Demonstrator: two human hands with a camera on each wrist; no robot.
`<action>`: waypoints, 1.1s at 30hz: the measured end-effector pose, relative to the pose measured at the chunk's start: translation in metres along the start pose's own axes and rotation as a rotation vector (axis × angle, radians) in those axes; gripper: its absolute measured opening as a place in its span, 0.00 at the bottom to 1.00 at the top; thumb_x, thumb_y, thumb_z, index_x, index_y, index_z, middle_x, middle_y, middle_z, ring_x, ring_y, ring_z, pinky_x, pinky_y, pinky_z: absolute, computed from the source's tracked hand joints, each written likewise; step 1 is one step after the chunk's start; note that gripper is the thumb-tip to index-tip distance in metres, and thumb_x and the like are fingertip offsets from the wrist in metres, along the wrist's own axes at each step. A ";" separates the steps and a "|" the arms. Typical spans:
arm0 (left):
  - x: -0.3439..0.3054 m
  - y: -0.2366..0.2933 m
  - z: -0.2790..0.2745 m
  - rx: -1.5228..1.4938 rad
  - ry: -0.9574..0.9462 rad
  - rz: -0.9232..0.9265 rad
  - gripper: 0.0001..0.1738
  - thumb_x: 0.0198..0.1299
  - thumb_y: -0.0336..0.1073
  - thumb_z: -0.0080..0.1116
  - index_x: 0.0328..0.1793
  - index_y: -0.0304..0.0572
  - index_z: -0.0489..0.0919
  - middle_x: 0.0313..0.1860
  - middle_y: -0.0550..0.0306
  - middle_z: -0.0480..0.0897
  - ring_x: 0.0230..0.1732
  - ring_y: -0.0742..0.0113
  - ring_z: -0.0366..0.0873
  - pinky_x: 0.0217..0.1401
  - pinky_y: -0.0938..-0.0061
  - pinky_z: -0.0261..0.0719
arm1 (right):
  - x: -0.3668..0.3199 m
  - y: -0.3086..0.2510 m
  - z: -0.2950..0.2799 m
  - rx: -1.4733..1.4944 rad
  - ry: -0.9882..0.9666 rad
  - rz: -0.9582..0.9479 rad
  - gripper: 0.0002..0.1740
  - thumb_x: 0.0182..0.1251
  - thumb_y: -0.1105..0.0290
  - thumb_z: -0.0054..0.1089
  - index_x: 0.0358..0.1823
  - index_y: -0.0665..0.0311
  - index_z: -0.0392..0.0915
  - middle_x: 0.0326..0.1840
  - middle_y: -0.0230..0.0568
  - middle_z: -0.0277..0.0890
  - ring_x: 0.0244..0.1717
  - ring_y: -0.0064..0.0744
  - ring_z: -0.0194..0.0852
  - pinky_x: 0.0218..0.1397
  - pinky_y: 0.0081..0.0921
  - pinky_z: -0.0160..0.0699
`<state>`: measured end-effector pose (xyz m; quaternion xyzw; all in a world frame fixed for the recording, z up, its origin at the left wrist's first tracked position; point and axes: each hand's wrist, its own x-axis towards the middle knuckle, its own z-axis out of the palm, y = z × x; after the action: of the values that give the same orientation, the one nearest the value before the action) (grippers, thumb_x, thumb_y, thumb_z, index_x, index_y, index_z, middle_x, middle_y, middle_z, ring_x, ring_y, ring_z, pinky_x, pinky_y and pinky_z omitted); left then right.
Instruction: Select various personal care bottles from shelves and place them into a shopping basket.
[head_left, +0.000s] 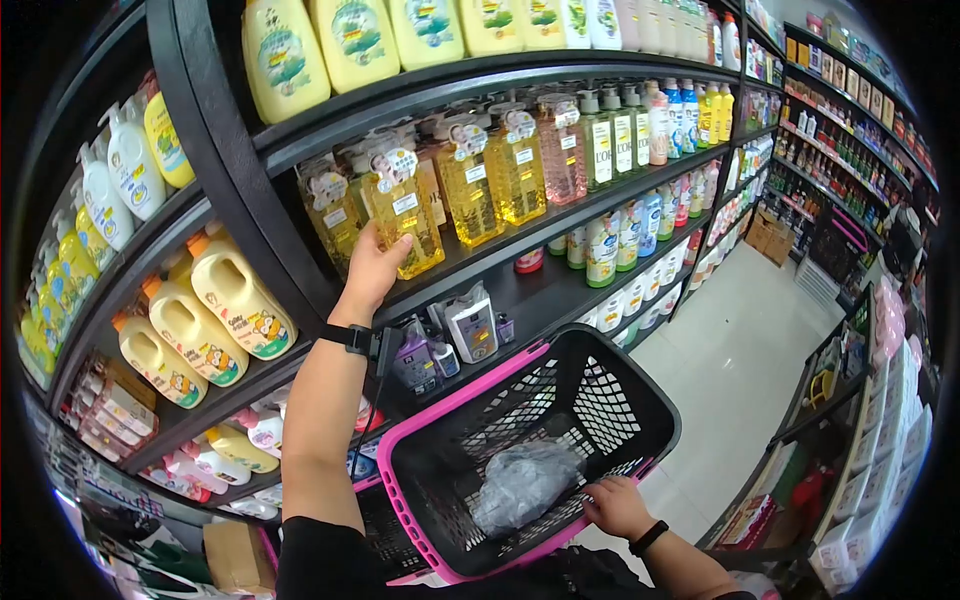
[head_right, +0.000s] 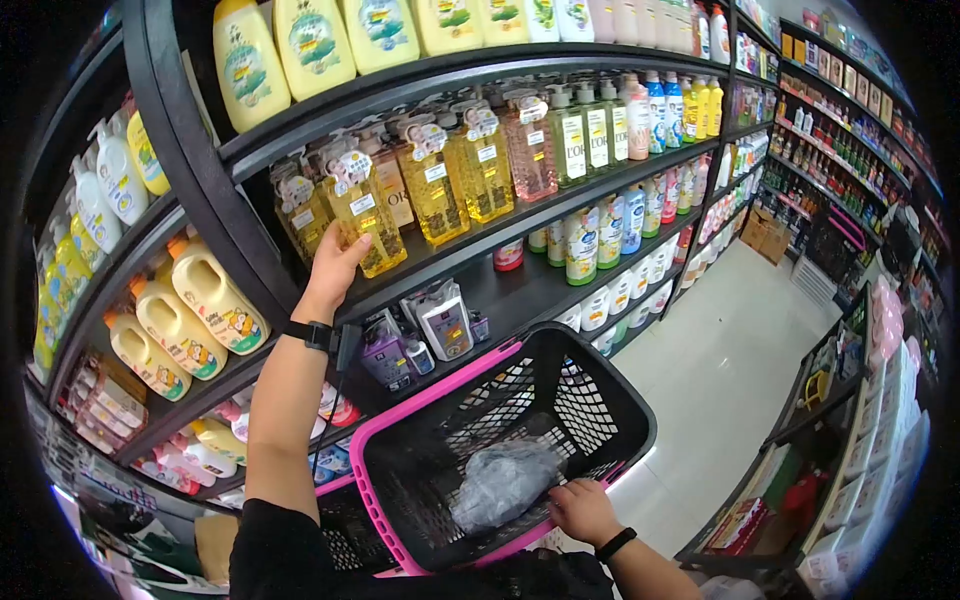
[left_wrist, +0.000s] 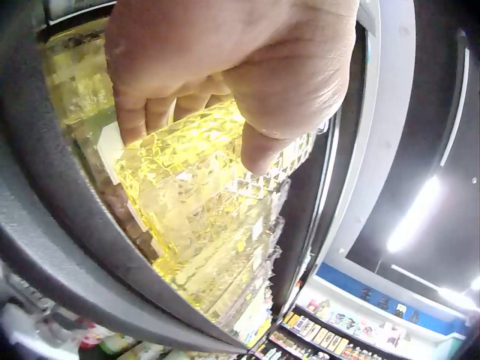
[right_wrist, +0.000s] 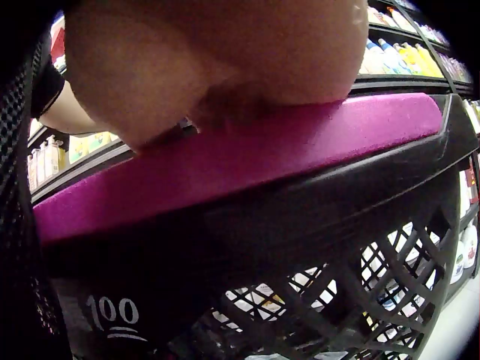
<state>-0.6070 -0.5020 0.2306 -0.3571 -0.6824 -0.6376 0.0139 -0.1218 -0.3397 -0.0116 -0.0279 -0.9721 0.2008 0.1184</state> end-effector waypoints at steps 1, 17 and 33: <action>0.001 -0.005 0.000 0.015 0.009 -0.001 0.27 0.68 0.33 0.64 0.69 0.29 0.69 0.58 0.50 0.82 0.57 0.65 0.79 0.60 0.71 0.76 | -0.002 0.001 0.001 -0.003 -0.001 0.009 0.14 0.59 0.61 0.66 0.44 0.58 0.83 0.40 0.41 0.83 0.47 0.46 0.80 0.54 0.40 0.77; -0.001 -0.018 0.007 0.061 0.069 -0.053 0.35 0.77 0.40 0.52 0.82 0.31 0.54 0.72 0.47 0.71 0.69 0.60 0.70 0.72 0.68 0.67 | -0.007 0.010 0.010 -0.050 0.083 -0.080 0.11 0.59 0.59 0.66 0.40 0.54 0.85 0.38 0.33 0.83 0.46 0.41 0.80 0.51 0.38 0.74; -0.023 -0.042 -0.006 0.477 0.249 0.098 0.38 0.70 0.43 0.61 0.76 0.24 0.62 0.65 0.34 0.77 0.66 0.48 0.76 0.69 0.64 0.72 | -0.010 0.028 0.003 0.050 0.106 -0.323 0.10 0.65 0.57 0.64 0.37 0.53 0.83 0.33 0.31 0.80 0.42 0.37 0.79 0.45 0.38 0.72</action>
<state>-0.6139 -0.5150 0.1852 -0.2954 -0.7883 -0.4962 0.2124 -0.1122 -0.3168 -0.0278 0.1210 -0.9510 0.2013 0.2010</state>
